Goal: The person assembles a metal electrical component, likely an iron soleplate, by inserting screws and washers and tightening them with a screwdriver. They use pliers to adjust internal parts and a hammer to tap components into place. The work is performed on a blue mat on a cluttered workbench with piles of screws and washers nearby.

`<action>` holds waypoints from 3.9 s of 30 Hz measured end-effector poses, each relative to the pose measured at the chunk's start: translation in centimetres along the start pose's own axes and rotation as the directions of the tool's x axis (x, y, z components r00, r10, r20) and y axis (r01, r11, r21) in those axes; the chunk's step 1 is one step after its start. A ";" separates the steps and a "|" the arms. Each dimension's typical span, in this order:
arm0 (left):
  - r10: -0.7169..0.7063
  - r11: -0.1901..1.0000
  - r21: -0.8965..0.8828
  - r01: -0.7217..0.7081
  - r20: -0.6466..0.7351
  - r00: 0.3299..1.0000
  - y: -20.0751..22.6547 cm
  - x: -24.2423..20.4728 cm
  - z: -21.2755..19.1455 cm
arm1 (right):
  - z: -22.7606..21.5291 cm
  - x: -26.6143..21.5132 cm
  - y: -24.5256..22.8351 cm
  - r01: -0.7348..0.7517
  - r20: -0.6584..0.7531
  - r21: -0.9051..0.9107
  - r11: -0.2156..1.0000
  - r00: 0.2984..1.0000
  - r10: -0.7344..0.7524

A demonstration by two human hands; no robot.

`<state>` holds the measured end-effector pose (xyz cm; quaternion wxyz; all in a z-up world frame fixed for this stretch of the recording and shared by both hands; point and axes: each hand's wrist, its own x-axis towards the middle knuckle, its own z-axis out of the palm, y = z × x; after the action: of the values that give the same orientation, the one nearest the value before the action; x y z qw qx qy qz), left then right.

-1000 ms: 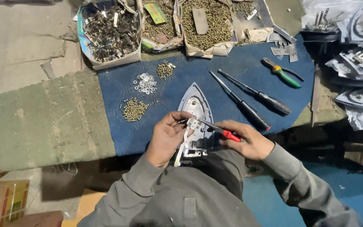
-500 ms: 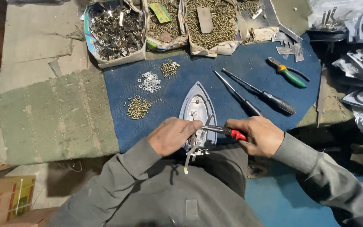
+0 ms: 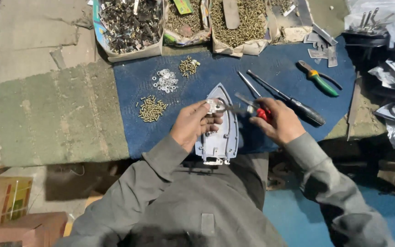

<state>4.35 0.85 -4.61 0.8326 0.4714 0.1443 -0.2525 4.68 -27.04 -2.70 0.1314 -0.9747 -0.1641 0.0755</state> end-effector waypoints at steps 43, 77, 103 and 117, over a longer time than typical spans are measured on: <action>0.703 -0.088 0.590 -0.803 0.608 0.369 -8.2 -3.8 -1.9 | 10.7 2.4 -7.2 0.281 -0.423 0.906 0.318 0.643 0.638; 0.660 -0.137 0.721 -0.679 0.578 0.480 -8.4 -3.1 -3.6 | 2.4 -0.6 -9.1 -0.259 -0.039 0.614 0.746 0.933 0.357; 0.778 -0.209 0.695 -0.688 0.544 0.314 -7.8 -3.4 -2.1 | 1.9 4.1 -7.5 -0.249 0.064 0.762 0.598 0.948 0.313; 0.717 -0.357 0.736 -0.575 0.610 0.336 -6.6 -3.1 -0.2 | 7.9 14.0 -18.9 0.068 -0.005 0.239 0.969 0.998 -0.068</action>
<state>-1.90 -0.93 -7.87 0.3264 0.8564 -0.2880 0.2777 10.55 -3.23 -6.36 0.2501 -0.9455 -0.1873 0.0915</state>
